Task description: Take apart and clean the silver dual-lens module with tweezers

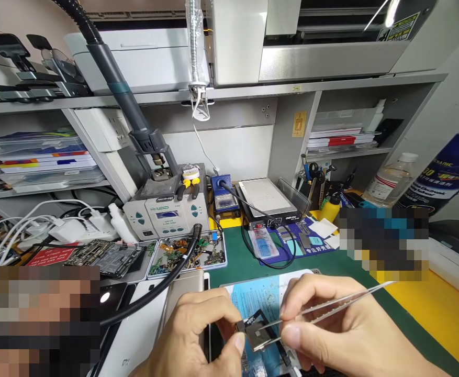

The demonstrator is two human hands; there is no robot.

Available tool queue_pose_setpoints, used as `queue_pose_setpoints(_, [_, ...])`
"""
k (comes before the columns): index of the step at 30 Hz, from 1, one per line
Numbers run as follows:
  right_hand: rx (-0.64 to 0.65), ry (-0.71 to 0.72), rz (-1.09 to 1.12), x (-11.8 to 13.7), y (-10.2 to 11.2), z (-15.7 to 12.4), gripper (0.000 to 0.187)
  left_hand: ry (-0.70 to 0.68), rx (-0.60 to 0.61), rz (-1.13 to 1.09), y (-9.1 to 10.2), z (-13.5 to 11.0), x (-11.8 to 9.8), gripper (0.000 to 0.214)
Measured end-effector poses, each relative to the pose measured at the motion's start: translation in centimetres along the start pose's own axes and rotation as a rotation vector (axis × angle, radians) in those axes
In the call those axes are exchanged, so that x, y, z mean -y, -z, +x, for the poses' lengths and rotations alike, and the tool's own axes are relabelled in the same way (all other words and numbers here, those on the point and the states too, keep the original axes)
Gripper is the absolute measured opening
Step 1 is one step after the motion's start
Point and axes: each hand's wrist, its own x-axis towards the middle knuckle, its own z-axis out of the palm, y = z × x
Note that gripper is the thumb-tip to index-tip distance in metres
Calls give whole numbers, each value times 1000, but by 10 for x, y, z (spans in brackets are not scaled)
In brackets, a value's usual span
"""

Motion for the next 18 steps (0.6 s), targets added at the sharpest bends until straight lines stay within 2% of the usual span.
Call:
queue_pose_setpoints(4, [6,20,-36,1,-1,-1,16,96,95,17,5,0,-8,12])
queue_pose_setpoints(9, [8,27,-34,-1,-2,-1,14,141,110,43,8,1,-12,12])
queue_pose_setpoints(13, [-21,53,-108,-3,-3,-1,12,132,112,51,6,5,-13,14])
queue_pose_setpoints(18, [-99,206,-312,-6,-3,-3,12,74,58,93,3,6,-14,15])
